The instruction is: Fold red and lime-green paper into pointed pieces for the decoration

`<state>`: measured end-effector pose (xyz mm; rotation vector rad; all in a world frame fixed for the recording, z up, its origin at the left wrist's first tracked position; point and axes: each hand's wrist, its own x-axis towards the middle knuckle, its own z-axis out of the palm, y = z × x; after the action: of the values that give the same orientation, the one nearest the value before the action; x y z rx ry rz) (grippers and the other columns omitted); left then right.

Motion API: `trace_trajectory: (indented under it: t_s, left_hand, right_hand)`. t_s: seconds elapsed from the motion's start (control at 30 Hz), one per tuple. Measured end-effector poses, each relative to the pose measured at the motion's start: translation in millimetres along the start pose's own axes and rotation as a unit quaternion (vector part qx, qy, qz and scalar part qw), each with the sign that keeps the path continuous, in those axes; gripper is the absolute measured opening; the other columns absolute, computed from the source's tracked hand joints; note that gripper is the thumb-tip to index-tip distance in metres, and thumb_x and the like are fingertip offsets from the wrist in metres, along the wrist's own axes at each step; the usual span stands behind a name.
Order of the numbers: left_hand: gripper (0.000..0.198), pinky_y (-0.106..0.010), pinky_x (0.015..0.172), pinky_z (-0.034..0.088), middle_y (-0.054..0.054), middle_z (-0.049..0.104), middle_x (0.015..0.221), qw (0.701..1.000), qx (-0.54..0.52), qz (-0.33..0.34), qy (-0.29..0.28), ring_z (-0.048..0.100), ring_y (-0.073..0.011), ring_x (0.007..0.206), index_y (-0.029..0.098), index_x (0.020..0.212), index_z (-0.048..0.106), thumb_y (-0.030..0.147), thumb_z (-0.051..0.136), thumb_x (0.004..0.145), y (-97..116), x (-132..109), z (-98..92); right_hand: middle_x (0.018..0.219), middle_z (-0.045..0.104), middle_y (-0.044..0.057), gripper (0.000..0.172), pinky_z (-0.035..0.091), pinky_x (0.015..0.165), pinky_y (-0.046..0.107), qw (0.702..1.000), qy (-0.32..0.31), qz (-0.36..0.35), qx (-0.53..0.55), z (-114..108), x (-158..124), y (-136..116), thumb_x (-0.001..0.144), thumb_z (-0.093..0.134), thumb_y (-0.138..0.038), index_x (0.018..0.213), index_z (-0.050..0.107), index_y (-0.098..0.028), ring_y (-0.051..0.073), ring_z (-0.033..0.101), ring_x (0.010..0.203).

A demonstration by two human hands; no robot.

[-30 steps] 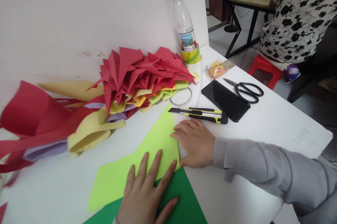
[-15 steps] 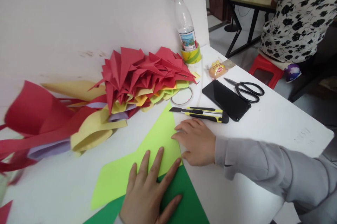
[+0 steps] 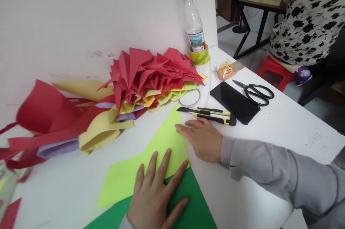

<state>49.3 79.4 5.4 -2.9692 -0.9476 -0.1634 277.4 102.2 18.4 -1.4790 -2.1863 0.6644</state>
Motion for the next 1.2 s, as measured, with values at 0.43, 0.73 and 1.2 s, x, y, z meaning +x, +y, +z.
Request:
trace_trajectory:
  t_s: [0.43, 0.73, 1.2]
  left_hand:
    - [0.064, -0.071, 0.103, 0.022, -0.009, 0.008, 0.16, 1.0, 0.003, 0.003, 0.003, 0.018, -0.0498, 0.139, 0.034, 0.146, 0.032, 0.045, 0.047, 0.084, -0.2, 0.7, -0.3]
    - [0.071, -0.073, 0.1, 0.024, -0.009, 0.005, 0.161, 1.0, 0.018, 0.019, 0.008, 0.017, -0.0502, 0.139, 0.036, 0.149, 0.019, 0.046, 0.045, 0.084, -3.3, 0.8, 2.5]
    - [0.069, -0.073, 0.101, 0.023, -0.01, 0.008, 0.16, 1.0, 0.004, 0.003, -0.009, 0.016, -0.0502, 0.139, 0.035, 0.148, 0.025, 0.046, 0.048, 0.083, 0.0, 2.1, -1.0]
  right_hand:
    - [0.13, 0.06, 0.009, 0.06, 0.027, 0.105, 0.045, 1.0, 0.01, 0.022, 0.02, 0.5, 3.2, 0.5, 0.074, 0.045, 0.003, 0.131, 0.043, -0.013, 0.023, 0.041, 0.131]
    - [0.127, 0.061, 0.009, 0.051, 0.027, 0.106, 0.046, 1.0, 0.023, 0.01, 0.007, 2.9, 1.9, 1.6, 0.081, 0.043, 0.0, 0.129, 0.046, -0.015, 0.025, 0.042, 0.131]
    - [0.143, 0.049, 0.006, 0.031, 0.025, 0.107, 0.055, 0.987, 0.037, -0.071, -0.139, 5.7, -8.4, -3.2, 0.096, 0.044, -0.027, 0.121, 0.06, -0.018, 0.029, 0.038, 0.131]
